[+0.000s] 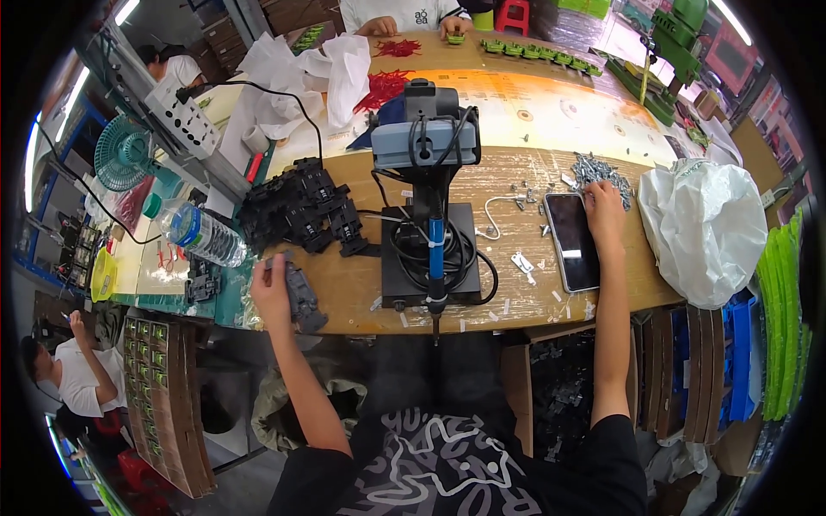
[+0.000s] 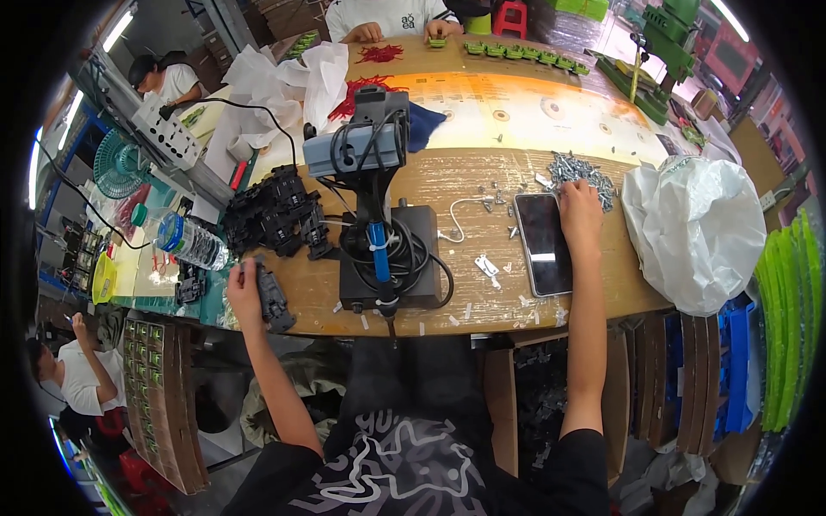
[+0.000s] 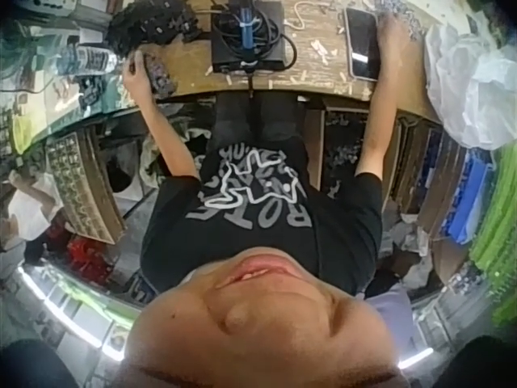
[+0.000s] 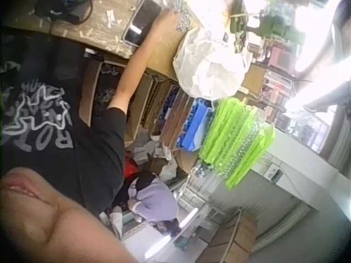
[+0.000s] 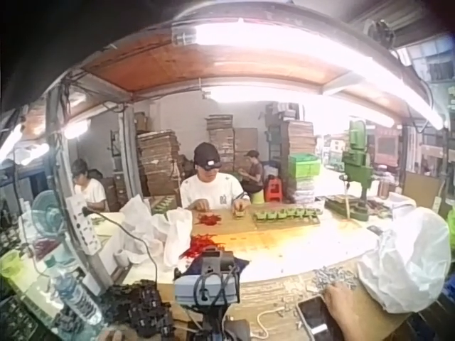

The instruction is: The person assembles small plastic housing components by hand at a manufacturing workstation.

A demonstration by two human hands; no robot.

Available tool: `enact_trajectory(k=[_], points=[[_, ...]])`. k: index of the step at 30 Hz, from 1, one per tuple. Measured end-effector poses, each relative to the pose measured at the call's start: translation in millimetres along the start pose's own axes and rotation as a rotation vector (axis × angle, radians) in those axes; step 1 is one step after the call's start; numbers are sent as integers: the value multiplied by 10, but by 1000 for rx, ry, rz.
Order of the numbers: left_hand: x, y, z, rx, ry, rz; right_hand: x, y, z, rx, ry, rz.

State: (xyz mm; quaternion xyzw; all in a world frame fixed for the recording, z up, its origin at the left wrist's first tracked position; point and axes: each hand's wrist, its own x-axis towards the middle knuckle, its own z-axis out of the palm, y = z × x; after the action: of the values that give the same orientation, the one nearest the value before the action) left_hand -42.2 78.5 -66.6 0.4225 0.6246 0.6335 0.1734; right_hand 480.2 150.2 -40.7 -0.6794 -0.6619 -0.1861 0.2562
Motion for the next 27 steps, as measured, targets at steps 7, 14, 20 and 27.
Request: enact_trajectory(k=[7,14,20,27], points=[[-108,144,113,41,-194,-68,-5,18,-64,-40,64,-13],[-127,136,62,47,-233,-60,17,-13,-139,24,91,75],[-390,369,-88,-116,-312,-105,-61,-23,-268,110,201,126],[-1041,866,-173,-471,-213,-438,-283,129,-263,278,117,253]])
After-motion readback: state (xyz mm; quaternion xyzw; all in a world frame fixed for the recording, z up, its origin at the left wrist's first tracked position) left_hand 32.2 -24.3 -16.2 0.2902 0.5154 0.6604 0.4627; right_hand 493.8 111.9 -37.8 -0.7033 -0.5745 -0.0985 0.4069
